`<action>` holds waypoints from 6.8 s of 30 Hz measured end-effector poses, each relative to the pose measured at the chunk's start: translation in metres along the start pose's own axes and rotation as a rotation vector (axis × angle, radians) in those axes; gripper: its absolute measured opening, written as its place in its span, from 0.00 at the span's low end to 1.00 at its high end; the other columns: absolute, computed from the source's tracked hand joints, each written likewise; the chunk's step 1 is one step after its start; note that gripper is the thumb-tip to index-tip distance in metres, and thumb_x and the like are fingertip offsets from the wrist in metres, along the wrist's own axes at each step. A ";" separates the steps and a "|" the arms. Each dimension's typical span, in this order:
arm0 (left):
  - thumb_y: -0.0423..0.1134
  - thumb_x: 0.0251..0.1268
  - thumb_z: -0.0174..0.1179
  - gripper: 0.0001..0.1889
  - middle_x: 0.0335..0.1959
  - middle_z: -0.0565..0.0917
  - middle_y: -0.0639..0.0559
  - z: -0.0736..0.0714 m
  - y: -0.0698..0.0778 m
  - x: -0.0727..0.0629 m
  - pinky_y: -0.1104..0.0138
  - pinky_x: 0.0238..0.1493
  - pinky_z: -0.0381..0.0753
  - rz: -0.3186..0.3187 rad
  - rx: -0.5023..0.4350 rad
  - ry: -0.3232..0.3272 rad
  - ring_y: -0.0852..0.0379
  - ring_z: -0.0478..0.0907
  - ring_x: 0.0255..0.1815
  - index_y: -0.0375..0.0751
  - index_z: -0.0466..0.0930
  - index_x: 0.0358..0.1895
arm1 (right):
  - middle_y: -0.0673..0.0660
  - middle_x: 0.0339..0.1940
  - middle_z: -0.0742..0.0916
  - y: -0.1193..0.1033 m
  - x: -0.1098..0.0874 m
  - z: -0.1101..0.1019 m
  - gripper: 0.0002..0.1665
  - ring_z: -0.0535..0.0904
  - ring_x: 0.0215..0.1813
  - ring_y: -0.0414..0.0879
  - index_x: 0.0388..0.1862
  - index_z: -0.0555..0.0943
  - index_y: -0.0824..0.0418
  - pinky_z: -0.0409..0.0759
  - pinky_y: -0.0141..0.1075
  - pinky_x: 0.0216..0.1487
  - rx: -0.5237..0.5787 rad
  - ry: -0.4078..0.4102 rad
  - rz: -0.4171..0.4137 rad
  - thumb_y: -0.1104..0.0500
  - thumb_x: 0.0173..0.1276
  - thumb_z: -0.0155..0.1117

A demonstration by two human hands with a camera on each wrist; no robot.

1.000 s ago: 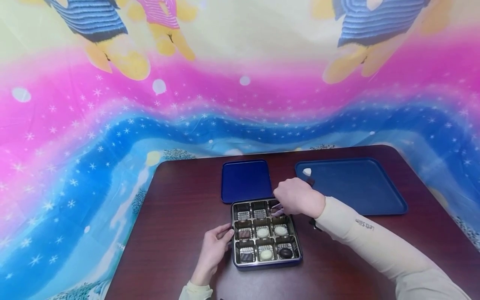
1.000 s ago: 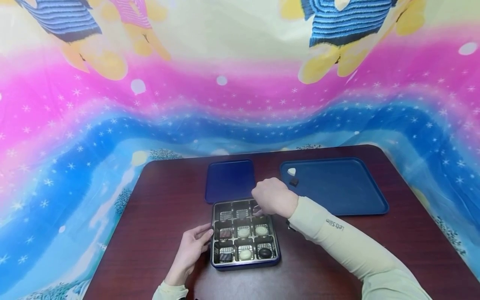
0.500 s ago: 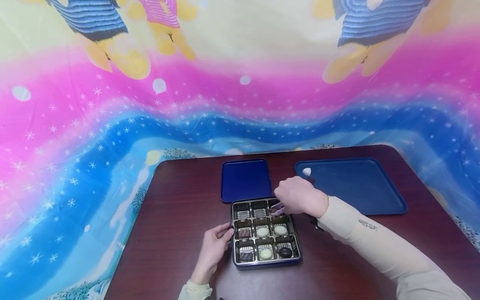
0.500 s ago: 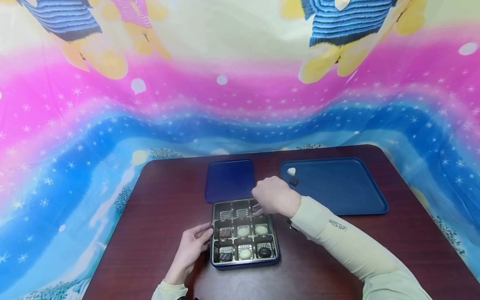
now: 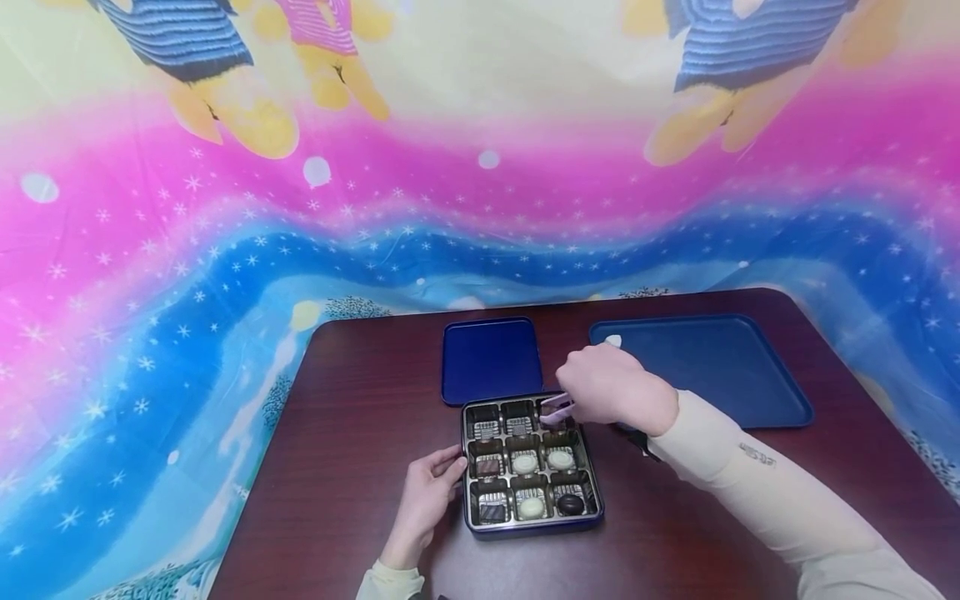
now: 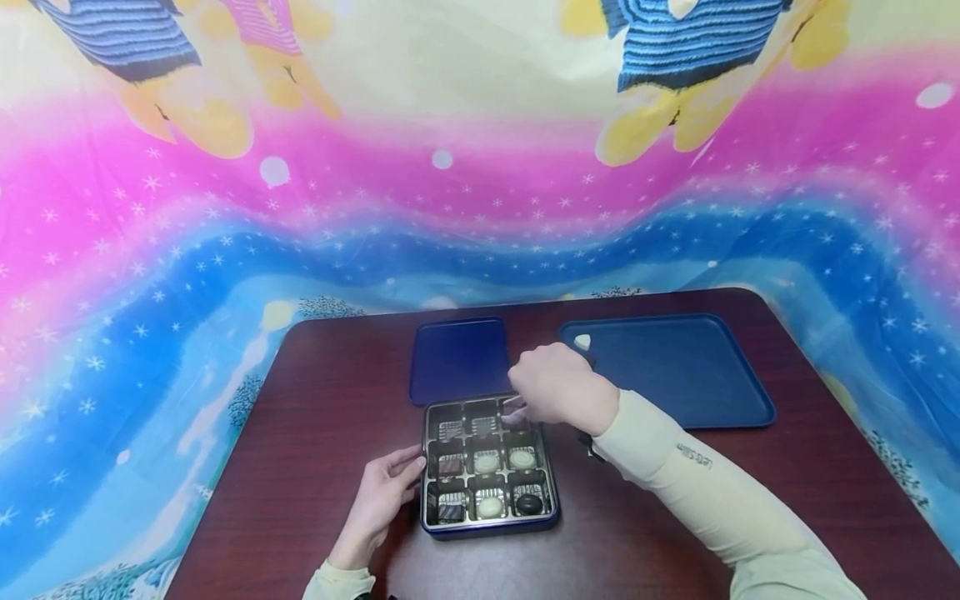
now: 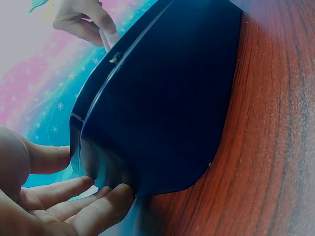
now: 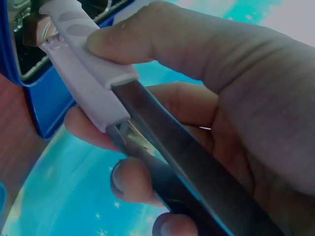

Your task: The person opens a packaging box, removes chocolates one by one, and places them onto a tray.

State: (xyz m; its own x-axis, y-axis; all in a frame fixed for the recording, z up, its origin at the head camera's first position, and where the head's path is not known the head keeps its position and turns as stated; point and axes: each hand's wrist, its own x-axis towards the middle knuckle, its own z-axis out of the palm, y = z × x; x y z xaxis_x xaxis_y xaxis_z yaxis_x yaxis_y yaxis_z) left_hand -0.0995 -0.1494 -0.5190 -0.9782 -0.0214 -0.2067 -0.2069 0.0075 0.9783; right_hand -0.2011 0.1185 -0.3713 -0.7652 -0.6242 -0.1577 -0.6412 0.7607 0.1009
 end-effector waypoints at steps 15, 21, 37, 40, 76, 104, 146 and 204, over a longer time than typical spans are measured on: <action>0.32 0.75 0.57 0.23 0.60 0.77 0.24 0.000 0.000 0.001 0.61 0.45 0.87 -0.004 -0.002 0.002 0.45 0.84 0.49 0.17 0.69 0.65 | 0.49 0.18 0.75 0.037 -0.023 -0.023 0.18 0.67 0.22 0.46 0.18 0.74 0.51 0.68 0.41 0.23 0.076 0.033 0.096 0.51 0.57 0.74; 0.31 0.75 0.57 0.24 0.60 0.77 0.24 -0.001 0.000 0.002 0.58 0.46 0.87 -0.004 -0.003 -0.002 0.43 0.84 0.49 0.16 0.68 0.65 | 0.48 0.18 0.76 0.058 -0.030 -0.026 0.15 0.69 0.22 0.45 0.18 0.77 0.49 0.68 0.41 0.23 0.111 0.017 0.167 0.51 0.56 0.74; 0.32 0.75 0.58 0.24 0.60 0.77 0.24 -0.001 0.001 0.001 0.60 0.45 0.87 -0.013 -0.007 0.003 0.45 0.84 0.48 0.17 0.69 0.65 | 0.49 0.20 0.79 0.104 -0.031 0.001 0.13 0.73 0.24 0.46 0.24 0.82 0.53 0.72 0.42 0.26 0.168 -0.075 0.293 0.49 0.60 0.77; 0.32 0.75 0.58 0.24 0.60 0.77 0.23 -0.002 0.001 0.001 0.59 0.45 0.87 -0.007 -0.002 0.001 0.45 0.84 0.49 0.17 0.69 0.65 | 0.50 0.20 0.79 0.108 -0.030 0.007 0.15 0.73 0.24 0.47 0.24 0.81 0.53 0.72 0.42 0.26 0.165 -0.082 0.300 0.49 0.60 0.76; 0.32 0.75 0.57 0.23 0.60 0.78 0.25 -0.001 0.001 0.002 0.60 0.44 0.87 -0.011 -0.004 0.004 0.45 0.84 0.49 0.18 0.70 0.65 | 0.51 0.22 0.79 0.114 -0.017 0.048 0.12 0.74 0.26 0.47 0.30 0.84 0.57 0.75 0.41 0.27 0.173 -0.150 0.300 0.52 0.62 0.76; 0.32 0.75 0.57 0.24 0.58 0.78 0.23 -0.001 0.000 0.003 0.57 0.46 0.86 -0.009 0.005 -0.001 0.44 0.83 0.51 0.15 0.68 0.65 | 0.50 0.18 0.78 0.100 -0.036 0.014 0.16 0.74 0.21 0.46 0.25 0.81 0.57 0.75 0.42 0.21 0.135 -0.007 0.348 0.49 0.60 0.77; 0.32 0.75 0.57 0.24 0.60 0.78 0.24 -0.001 0.001 0.002 0.57 0.46 0.87 -0.015 -0.003 0.008 0.45 0.84 0.49 0.17 0.69 0.65 | 0.43 0.10 0.71 -0.062 -0.012 -0.005 0.24 0.65 0.16 0.41 0.10 0.71 0.48 0.66 0.38 0.14 -0.020 0.238 -0.136 0.47 0.56 0.75; 0.31 0.75 0.57 0.23 0.57 0.80 0.25 -0.003 -0.002 0.006 0.61 0.43 0.87 -0.006 -0.002 0.001 0.48 0.85 0.47 0.16 0.69 0.64 | 0.48 0.24 0.87 -0.120 0.035 0.029 0.13 0.82 0.26 0.44 0.26 0.89 0.47 0.83 0.40 0.25 -0.186 0.098 -0.177 0.42 0.62 0.74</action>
State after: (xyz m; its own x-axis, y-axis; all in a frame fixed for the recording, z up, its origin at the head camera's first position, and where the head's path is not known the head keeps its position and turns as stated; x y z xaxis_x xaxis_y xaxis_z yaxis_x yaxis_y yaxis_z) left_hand -0.1045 -0.1522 -0.5223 -0.9769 -0.0223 -0.2125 -0.2127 0.0049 0.9771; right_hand -0.1493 0.0101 -0.4175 -0.6360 -0.7660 -0.0939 -0.7583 0.5977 0.2603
